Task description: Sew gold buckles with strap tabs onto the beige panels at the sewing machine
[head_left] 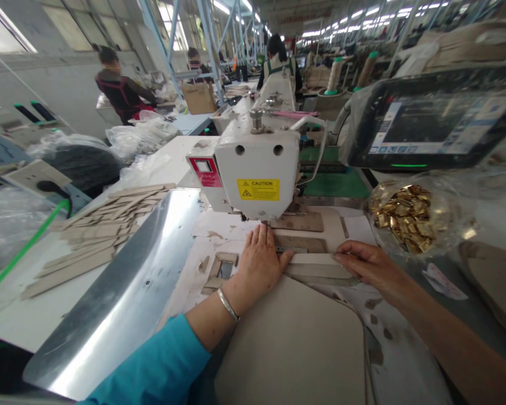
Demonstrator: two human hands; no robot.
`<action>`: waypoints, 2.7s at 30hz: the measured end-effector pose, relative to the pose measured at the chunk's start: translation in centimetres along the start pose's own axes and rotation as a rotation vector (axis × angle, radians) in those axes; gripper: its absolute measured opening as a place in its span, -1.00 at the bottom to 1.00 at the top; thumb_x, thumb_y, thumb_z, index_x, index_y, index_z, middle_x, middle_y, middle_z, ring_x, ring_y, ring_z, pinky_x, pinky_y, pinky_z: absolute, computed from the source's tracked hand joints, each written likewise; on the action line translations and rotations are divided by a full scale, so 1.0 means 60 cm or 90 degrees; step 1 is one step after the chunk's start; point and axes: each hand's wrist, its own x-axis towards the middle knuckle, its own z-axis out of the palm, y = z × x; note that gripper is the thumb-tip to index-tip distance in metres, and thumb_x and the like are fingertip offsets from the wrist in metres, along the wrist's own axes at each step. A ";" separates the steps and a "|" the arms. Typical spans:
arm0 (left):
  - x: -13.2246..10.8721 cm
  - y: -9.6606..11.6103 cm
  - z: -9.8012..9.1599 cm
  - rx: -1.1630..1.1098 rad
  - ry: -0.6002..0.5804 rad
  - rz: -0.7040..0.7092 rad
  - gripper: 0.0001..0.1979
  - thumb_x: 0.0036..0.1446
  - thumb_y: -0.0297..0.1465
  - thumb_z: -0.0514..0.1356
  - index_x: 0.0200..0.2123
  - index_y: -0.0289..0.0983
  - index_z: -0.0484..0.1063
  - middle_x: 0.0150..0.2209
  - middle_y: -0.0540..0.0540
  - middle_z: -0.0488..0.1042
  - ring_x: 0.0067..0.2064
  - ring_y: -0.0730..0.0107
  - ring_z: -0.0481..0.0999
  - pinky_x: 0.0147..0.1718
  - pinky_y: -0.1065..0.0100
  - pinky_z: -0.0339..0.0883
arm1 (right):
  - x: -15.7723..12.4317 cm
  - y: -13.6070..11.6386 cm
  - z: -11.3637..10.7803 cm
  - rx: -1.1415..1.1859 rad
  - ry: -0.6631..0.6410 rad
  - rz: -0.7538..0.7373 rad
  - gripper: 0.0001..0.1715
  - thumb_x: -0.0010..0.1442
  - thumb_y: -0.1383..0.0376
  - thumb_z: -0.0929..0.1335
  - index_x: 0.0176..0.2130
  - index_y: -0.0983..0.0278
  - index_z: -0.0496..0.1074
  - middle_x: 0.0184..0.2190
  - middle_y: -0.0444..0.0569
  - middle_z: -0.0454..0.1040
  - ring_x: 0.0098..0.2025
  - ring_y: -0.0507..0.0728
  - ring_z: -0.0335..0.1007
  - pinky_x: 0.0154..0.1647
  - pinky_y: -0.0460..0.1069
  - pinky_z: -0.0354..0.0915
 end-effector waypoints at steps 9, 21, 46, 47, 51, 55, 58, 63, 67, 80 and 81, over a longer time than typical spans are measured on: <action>-0.014 -0.070 -0.024 0.098 0.030 -0.108 -0.31 0.33 -0.10 -0.03 0.19 -0.67 0.21 0.22 -0.57 0.23 0.29 -0.16 0.20 0.26 -0.03 0.04 | 0.005 -0.003 -0.014 0.158 -0.014 0.063 -0.53 -0.05 -0.03 0.49 -0.37 0.26 0.36 -0.68 -0.29 0.09 -0.64 -0.11 -0.13 -0.66 -0.14 -0.26; -0.046 0.006 -0.022 -0.153 0.017 0.234 -0.36 0.33 -0.20 0.02 0.33 -0.45 -0.01 0.35 -0.34 0.07 0.37 0.14 0.06 0.30 0.16 0.06 | 0.072 -0.031 -0.047 0.216 -0.062 0.081 -0.60 -0.05 0.09 0.48 -0.35 0.22 0.29 -0.73 -0.33 0.05 -0.71 -0.11 -0.15 -0.69 -0.16 -0.23; -0.018 0.012 0.002 -0.056 0.024 0.123 -0.21 0.27 -0.01 0.03 0.27 -0.60 0.12 0.30 -0.47 0.13 0.35 -0.09 0.09 0.29 0.04 0.02 | 0.121 -0.036 -0.001 -0.060 -0.009 0.100 -0.58 -0.06 -0.02 0.43 -0.37 0.24 0.37 -0.70 -0.29 0.08 -0.69 -0.08 -0.10 -0.69 -0.13 -0.23; -0.016 0.011 0.003 -0.058 0.023 0.123 -0.21 0.27 -0.01 0.02 0.27 -0.60 0.12 0.30 -0.47 0.13 0.35 -0.09 0.10 0.30 0.05 0.01 | 0.122 -0.036 -0.002 -0.056 -0.012 0.106 -0.58 -0.07 -0.01 0.44 -0.37 0.24 0.37 -0.70 -0.29 0.08 -0.69 -0.08 -0.11 -0.69 -0.13 -0.24; -0.003 -0.006 0.004 -0.085 0.004 0.151 -0.26 0.30 -0.04 0.00 0.29 -0.54 0.11 0.32 -0.39 0.13 0.35 -0.02 0.10 0.31 0.08 -0.01 | 0.125 -0.040 -0.005 -0.036 -0.032 0.118 -0.56 -0.09 0.00 0.46 -0.36 0.25 0.36 -0.71 -0.31 0.08 -0.70 -0.10 -0.10 -0.68 -0.14 -0.25; 0.009 -0.020 0.001 -0.109 -0.006 0.185 -0.34 0.33 -0.10 -0.01 0.30 -0.47 0.11 0.32 -0.31 0.14 0.35 0.06 0.13 0.31 0.12 -0.01 | 0.122 -0.056 -0.010 -0.080 -0.031 0.131 -0.53 -0.10 -0.02 0.49 -0.40 0.23 0.30 -0.70 -0.27 0.19 -0.71 -0.09 -0.04 -0.71 -0.15 -0.21; 0.012 -0.020 0.001 -0.103 -0.003 0.179 -0.35 0.31 -0.13 0.02 0.28 -0.49 0.14 0.31 -0.35 0.17 0.33 0.03 0.17 0.30 0.10 0.03 | 0.119 -0.067 -0.017 -0.132 -0.033 0.144 -0.49 -0.15 -0.03 0.51 -0.47 0.22 0.25 -0.69 -0.18 0.31 -0.72 -0.08 0.02 -0.74 -0.15 -0.16; 0.019 -0.020 0.010 -0.122 0.035 0.244 -0.43 0.28 -0.25 0.10 0.25 -0.46 0.17 0.29 -0.32 0.21 0.31 0.10 0.21 0.30 0.12 0.05 | 0.125 -0.068 -0.028 -0.189 -0.093 0.177 -0.52 -0.14 -0.01 0.53 -0.56 0.25 0.32 -0.69 -0.05 0.41 -0.72 -0.07 0.10 -0.76 -0.15 -0.07; 0.031 -0.022 0.010 -0.141 0.024 0.325 -0.50 0.31 -0.32 0.06 0.24 -0.43 0.19 0.28 -0.25 0.25 0.32 0.17 0.19 0.32 0.18 0.01 | 0.131 -0.065 -0.035 -0.141 -0.107 0.193 -0.54 -0.13 0.03 0.54 -0.58 0.28 0.35 -0.69 -0.07 0.41 -0.72 -0.09 0.09 -0.77 -0.18 -0.08; 0.054 0.031 0.017 -0.144 0.022 0.378 -0.53 0.30 -0.38 0.08 0.22 -0.43 0.21 0.24 -0.25 0.32 0.26 0.28 0.30 0.28 0.27 0.10 | 0.124 -0.095 -0.016 -0.235 -0.073 0.182 -0.60 0.03 0.18 0.49 -0.63 0.28 0.31 -0.75 -0.10 0.37 -0.78 -0.10 0.02 -0.79 -0.16 -0.13; 0.056 0.034 0.021 -0.144 0.030 0.383 -0.53 0.31 -0.37 0.07 0.23 -0.43 0.21 0.24 -0.25 0.31 0.26 0.29 0.29 0.28 0.27 0.10 | 0.125 -0.095 -0.013 -0.251 -0.069 0.186 -0.61 0.05 0.20 0.48 -0.63 0.28 0.31 -0.74 -0.11 0.37 -0.78 -0.10 0.02 -0.79 -0.16 -0.13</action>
